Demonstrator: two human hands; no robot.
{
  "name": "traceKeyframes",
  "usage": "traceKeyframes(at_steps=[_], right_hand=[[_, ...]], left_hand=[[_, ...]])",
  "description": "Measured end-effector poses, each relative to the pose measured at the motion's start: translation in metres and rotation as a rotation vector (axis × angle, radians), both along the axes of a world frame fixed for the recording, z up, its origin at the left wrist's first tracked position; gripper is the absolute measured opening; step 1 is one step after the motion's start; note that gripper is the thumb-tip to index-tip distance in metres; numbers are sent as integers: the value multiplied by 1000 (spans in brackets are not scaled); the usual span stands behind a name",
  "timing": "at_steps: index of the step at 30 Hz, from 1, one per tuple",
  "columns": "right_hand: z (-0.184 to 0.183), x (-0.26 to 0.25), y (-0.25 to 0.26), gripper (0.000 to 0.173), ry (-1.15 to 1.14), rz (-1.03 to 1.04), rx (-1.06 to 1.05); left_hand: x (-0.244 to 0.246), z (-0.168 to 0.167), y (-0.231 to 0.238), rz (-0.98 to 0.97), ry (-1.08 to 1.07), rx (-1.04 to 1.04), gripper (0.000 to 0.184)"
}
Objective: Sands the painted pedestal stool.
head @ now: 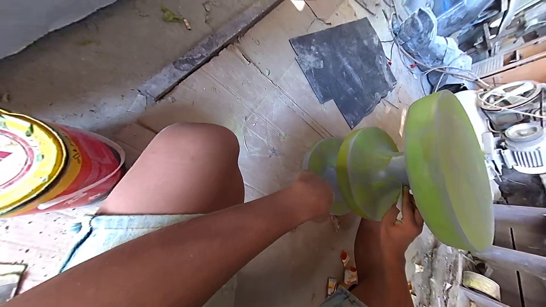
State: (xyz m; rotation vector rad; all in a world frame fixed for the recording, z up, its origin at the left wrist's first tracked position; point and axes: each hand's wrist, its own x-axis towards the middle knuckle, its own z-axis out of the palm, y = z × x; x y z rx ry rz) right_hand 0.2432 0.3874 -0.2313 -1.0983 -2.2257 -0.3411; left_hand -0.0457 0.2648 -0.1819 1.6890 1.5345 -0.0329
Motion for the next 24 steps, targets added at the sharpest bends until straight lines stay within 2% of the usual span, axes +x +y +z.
traceKeyframes(at_steps=[2,5,9,13,15,18,21,24], right_hand=[[-12,-7,1,34,-8,-29,37],[-23,-4,4,38,-142,-99,-20],[-9,-7,-7,37,-380,-230,-169],[11,10,-10,43,-539,-158,-269],[18,22,-8,43,-514,-63,-246],[23,17,-9,42,-356,10,-114],[13,-9,-8,38,-223,-67,13],[-7,-26,-4,44,-170,-153,14]], left_hand=[[0,0,1,-9,2,-7,29],[0,-1,1,-1,6,-2,31],[-1,1,1,-27,3,-43,30],[-2,2,1,-7,-22,-32,25],[-3,2,0,7,-35,-23,23],[-2,2,0,6,-25,-8,22],[0,1,2,-13,-16,-27,25],[1,2,4,-30,-20,-67,29]])
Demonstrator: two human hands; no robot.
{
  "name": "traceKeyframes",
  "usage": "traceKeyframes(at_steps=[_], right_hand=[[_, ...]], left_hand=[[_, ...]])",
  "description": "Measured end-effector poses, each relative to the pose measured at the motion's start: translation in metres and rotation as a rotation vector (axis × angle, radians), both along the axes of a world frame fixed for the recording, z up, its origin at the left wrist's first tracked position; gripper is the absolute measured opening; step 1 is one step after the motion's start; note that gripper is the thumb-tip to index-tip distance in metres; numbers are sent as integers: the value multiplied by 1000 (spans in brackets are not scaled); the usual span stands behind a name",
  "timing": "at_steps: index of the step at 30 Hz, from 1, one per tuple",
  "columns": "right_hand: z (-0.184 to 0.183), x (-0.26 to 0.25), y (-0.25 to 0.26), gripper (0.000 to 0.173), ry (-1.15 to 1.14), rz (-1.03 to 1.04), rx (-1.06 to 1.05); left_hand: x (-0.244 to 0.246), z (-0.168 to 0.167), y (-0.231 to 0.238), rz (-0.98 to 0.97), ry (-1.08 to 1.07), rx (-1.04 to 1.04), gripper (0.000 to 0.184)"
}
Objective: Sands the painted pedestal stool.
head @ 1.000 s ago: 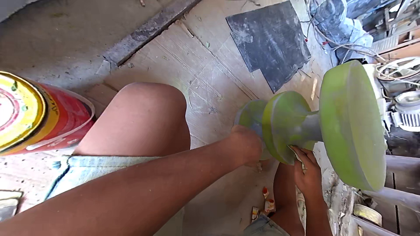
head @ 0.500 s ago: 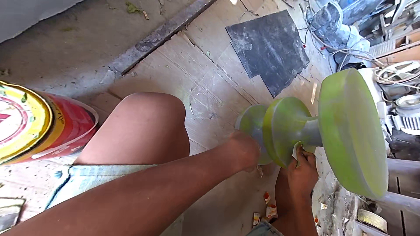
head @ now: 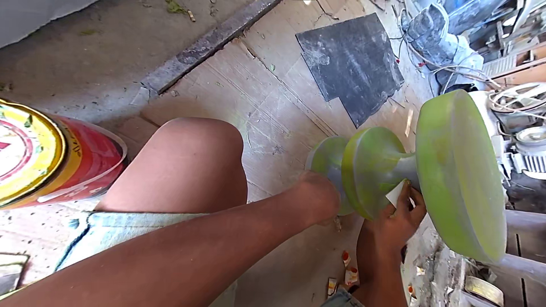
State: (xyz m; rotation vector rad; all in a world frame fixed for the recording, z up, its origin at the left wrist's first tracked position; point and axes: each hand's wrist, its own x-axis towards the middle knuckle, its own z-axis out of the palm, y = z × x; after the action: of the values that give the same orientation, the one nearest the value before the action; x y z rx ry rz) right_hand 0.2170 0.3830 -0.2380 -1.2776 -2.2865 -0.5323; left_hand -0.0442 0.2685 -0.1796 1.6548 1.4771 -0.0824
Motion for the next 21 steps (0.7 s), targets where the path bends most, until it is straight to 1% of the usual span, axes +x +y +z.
traceKeyframes(at_steps=[3,5,10,14,18,20,21], right_hand=[[-18,-5,1,54,-31,-21,-79],[-19,-6,0,55,-34,-30,-139],[3,-6,-6,50,-78,-17,-339],[20,-9,-10,49,-105,-38,-536],[31,-8,-14,46,-106,-18,-668],[32,-5,-16,46,-116,1,-698],[33,-4,-18,45,-120,10,-713]], left_hand=[[-1,-3,-3,31,1,44,26],[-3,-5,-4,35,15,65,27],[-6,-7,-4,34,36,105,33],[-6,-4,-5,4,57,154,37],[-6,10,-19,-33,21,156,48],[-5,26,-39,-26,-17,186,53],[-6,34,-55,-11,-35,244,53]])
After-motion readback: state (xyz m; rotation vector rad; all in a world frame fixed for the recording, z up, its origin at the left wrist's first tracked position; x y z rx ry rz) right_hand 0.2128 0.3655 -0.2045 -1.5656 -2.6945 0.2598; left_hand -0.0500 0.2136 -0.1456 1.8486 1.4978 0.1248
